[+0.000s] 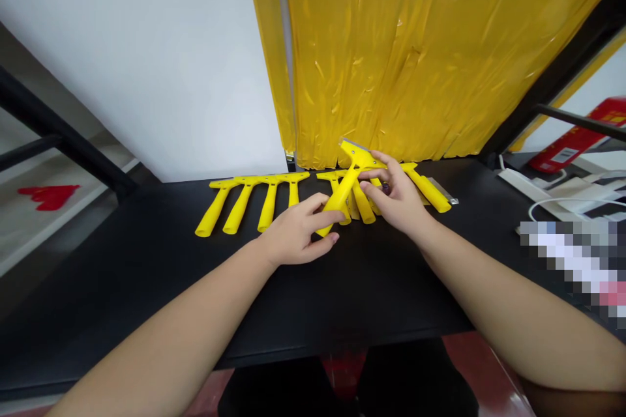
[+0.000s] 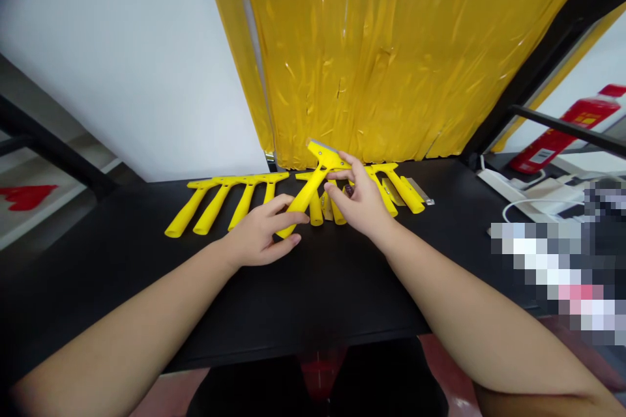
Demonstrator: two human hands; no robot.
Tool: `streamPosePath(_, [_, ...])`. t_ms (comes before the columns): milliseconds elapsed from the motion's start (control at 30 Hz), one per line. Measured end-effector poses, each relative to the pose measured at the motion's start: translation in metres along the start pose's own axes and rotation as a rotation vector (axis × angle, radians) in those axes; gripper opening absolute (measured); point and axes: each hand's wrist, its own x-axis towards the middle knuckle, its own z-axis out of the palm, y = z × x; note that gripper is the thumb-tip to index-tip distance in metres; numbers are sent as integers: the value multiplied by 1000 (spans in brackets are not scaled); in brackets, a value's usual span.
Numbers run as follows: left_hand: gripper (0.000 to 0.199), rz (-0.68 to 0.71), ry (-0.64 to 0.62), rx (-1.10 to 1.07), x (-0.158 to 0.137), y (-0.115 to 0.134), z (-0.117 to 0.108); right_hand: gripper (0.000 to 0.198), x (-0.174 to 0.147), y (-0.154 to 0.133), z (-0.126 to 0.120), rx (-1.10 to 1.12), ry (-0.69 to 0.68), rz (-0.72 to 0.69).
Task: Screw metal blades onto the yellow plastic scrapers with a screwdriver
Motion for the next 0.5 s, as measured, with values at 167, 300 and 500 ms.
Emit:
streamPosePath(167, [20, -62, -9, 3, -2, -4, 5, 73, -5, -11, -1, 25, -16, -9])
streamPosePath(300, [11, -102, 36, -22, -1, -5, 9, 73, -9, -14, 1, 37, -101, -41])
streamPosePath(500, [12, -229, 199, -68, 3, -7, 11, 57, -9, -10, 0, -133, -189, -180])
